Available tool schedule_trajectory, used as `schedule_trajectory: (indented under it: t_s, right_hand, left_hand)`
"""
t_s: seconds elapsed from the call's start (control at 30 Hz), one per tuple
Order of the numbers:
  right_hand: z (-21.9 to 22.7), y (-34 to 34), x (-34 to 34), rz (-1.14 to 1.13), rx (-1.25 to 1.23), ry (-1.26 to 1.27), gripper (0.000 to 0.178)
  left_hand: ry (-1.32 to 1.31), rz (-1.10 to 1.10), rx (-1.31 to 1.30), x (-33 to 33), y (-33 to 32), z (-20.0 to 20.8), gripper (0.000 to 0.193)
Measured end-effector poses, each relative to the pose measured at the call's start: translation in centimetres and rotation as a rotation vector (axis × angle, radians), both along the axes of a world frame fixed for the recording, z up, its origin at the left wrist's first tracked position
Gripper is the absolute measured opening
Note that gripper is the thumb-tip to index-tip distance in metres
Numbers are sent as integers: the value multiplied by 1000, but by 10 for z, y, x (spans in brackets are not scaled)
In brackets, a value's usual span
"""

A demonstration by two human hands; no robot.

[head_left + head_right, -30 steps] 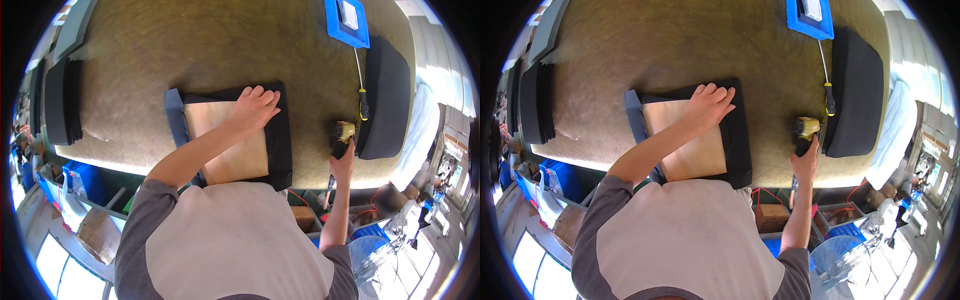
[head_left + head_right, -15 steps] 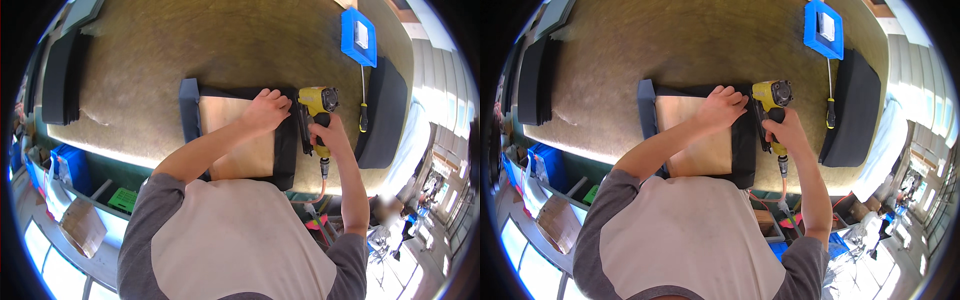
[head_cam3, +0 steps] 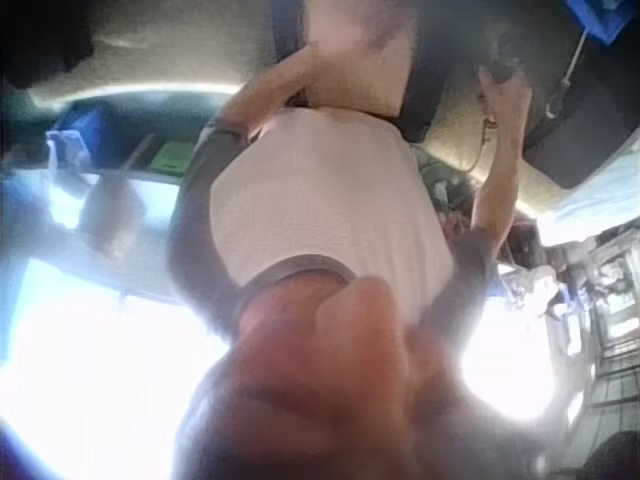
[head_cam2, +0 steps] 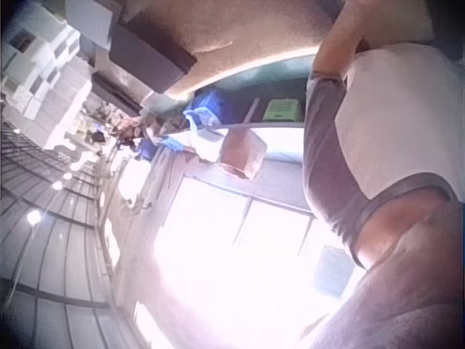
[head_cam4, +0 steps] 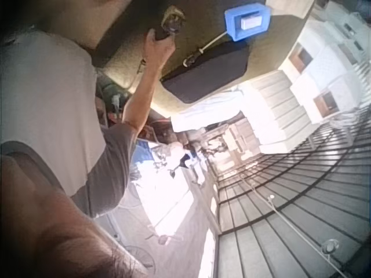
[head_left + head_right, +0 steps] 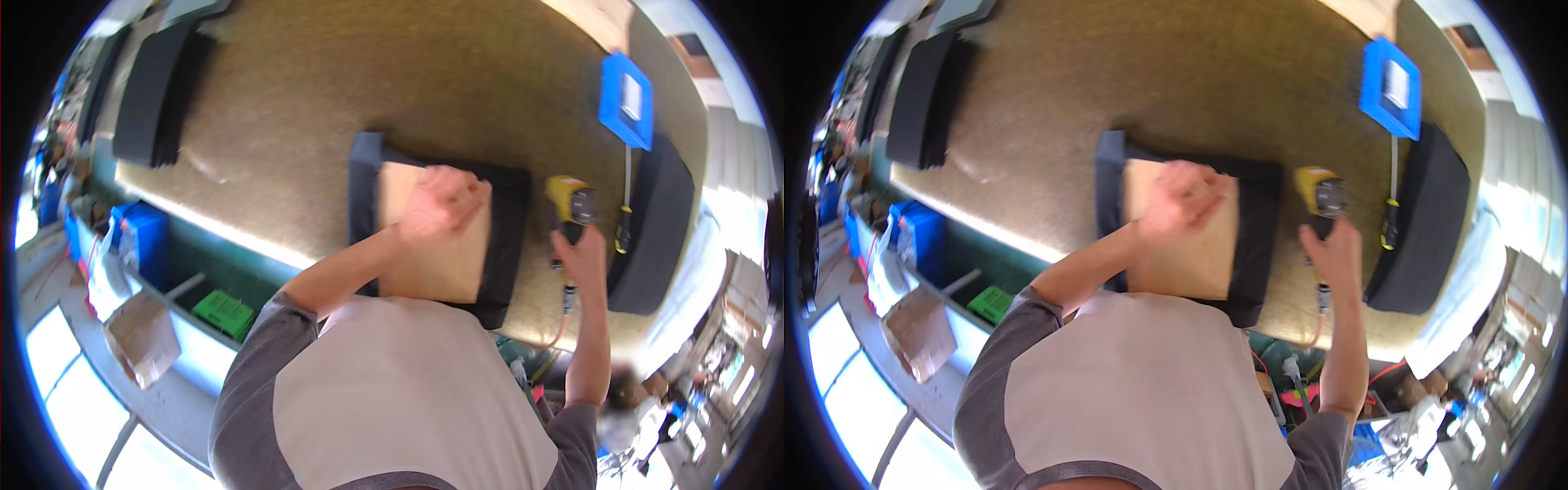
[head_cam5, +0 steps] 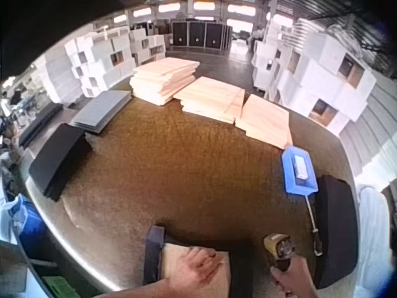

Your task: Upholster wooden panels by stapling black fabric around them using a pneumatic staple gun.

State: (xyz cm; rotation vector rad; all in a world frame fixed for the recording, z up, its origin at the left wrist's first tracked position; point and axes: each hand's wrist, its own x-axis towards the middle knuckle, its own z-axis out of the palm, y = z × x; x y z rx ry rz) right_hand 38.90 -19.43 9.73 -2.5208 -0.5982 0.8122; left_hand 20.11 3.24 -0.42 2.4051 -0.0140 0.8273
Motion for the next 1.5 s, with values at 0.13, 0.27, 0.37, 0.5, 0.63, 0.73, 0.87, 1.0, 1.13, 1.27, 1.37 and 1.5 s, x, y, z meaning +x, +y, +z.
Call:
schedule_trajectory:
  t_s: [0.13,0.27,0.37,0.5,0.63,0.73,0.87,1.0,1.13,1.27,1.37,1.5]
  right_hand:
    - [20,23,-8,352,67,-616,55]
    - [-11,116,-55,728,364,-466,53]
    - [-63,182,-82,755,346,-321,39]
    - [-84,233,-103,759,383,-276,23]
    - [-85,256,-104,787,443,-126,14]
    - [-75,258,-109,854,395,-129,12]
    - [-74,244,-122,997,572,-400,9]
    - [-84,214,-135,1035,595,-552,17]
    - [-91,190,-148,1105,527,-733,31]
    - [-86,182,-157,1021,484,-661,37]
    - [-87,167,-150,955,541,-496,30]
    - [-56,94,-89,447,468,-529,30]
  left_hand:
    - [159,857,-61,-68,55,22,58]
    - [428,754,-547,-82,89,16,39]
    - [342,681,-645,-85,86,2,20]
    - [78,685,-230,-107,64,-17,22]
    - [160,650,-1,-107,51,-12,23]
    - [246,639,47,-111,36,-2,35]
    - [379,607,105,-116,26,0,40]
    - [297,582,41,-122,18,-6,34]
    - [185,577,-82,-137,20,-4,26]
    - [220,272,-21,-117,49,2,51]
    - [423,217,74,-125,51,5,54]
    - [452,326,213,-130,38,1,49]
